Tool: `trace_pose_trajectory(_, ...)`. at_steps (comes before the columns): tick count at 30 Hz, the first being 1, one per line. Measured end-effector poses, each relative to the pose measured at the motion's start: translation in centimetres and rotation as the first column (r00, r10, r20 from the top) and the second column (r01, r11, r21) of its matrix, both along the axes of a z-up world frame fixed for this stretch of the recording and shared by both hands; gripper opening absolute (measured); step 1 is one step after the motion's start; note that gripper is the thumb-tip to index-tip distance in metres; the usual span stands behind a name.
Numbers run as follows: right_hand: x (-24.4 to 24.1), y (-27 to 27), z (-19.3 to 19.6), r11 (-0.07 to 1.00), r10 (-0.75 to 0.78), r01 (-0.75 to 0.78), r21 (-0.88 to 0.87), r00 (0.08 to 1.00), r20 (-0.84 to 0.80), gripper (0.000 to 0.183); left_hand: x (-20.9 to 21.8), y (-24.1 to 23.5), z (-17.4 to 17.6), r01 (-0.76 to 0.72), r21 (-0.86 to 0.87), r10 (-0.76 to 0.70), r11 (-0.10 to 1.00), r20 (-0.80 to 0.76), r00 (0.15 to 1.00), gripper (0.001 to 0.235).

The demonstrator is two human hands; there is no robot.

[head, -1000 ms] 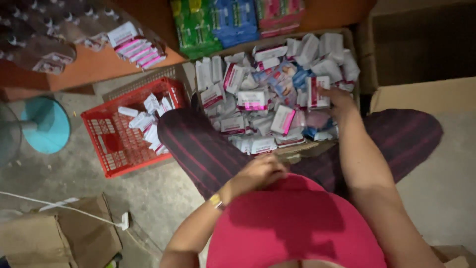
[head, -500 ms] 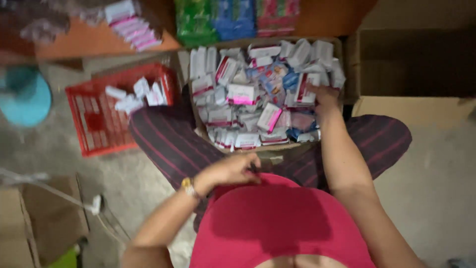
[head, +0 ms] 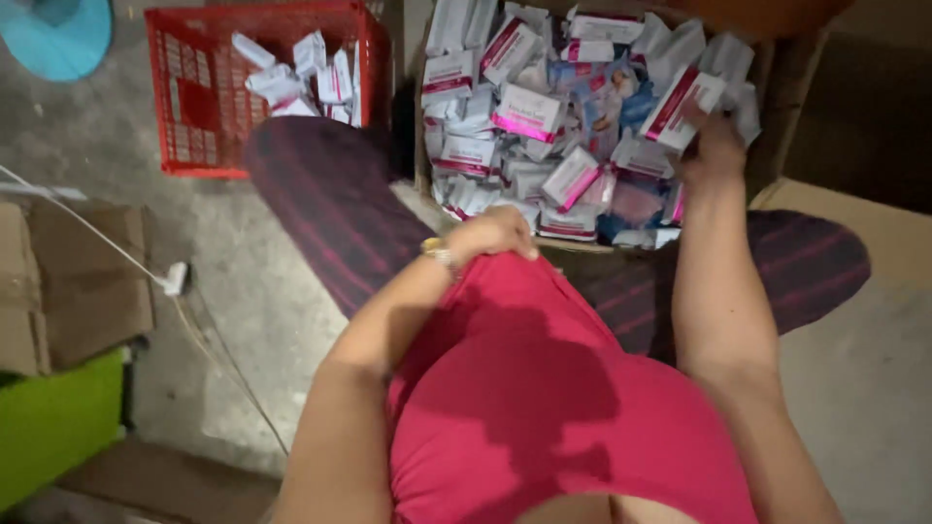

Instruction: Stocking and organizing boxed cosmetic and soap products onto shelves.

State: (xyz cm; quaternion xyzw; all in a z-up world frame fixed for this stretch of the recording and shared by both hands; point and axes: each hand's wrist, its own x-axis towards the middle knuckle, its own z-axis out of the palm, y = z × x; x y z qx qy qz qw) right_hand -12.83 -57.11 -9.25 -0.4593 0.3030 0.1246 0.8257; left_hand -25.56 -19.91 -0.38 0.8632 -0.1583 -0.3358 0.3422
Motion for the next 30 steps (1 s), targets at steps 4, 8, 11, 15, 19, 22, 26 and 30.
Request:
trace_pose_trajectory(4,0.0,1.3,3.0,0.994,-0.037,0.036,0.100,0.999,0.018,0.034,6.8,2.8,5.4,-0.137,0.273,0.085,0.952,0.196,0.977,0.035)
trace_pose_trajectory(8,-0.6,2.3,6.1,0.991,-0.087,0.103,0.087,0.982,-0.167,0.030,13.4,0.5,1.8,-0.177,0.119,0.034,0.977,0.731,0.681,0.037)
trace_pose_trajectory(11,-2.1,0.9,6.8,0.958,-0.193,0.226,0.177,0.963,-0.188,0.028,15.2,-3.0,3.3,0.000,0.244,-0.225,0.970,0.893,0.390,0.049)
trace_pose_trajectory(15,-4.5,-1.3,10.9,0.916,-0.255,0.279,0.290,0.960,-0.116,0.027,16.1,-3.2,-5.9,0.081,0.302,-0.308,0.950,0.859,0.408,0.061)
trace_pose_trajectory(19,-5.9,-3.3,11.2,0.826,-0.392,0.355,0.438,0.920,-0.006,0.027,17.0,-2.1,-6.3,-0.013,0.177,-0.128,0.984,0.761,0.636,0.060)
trace_pose_trajectory(22,-6.0,-3.4,10.7,0.784,-0.453,0.397,0.477,0.892,0.002,0.024,20.0,0.0,-5.3,-0.281,-0.414,0.457,0.866,0.426,0.781,0.058)
trace_pose_trajectory(26,-5.4,1.2,16.3,0.831,-0.467,0.467,0.301,0.881,-0.076,0.024,21.8,3.6,-2.1,-0.732,-0.680,0.455,0.037,-0.641,0.618,0.039)
trace_pose_trajectory(30,-4.9,2.6,9.5,0.957,-0.277,0.276,0.086,0.961,-0.001,0.025,16.1,9.8,-3.6,-0.698,-0.704,0.352,-0.132,-0.692,0.631,0.044)
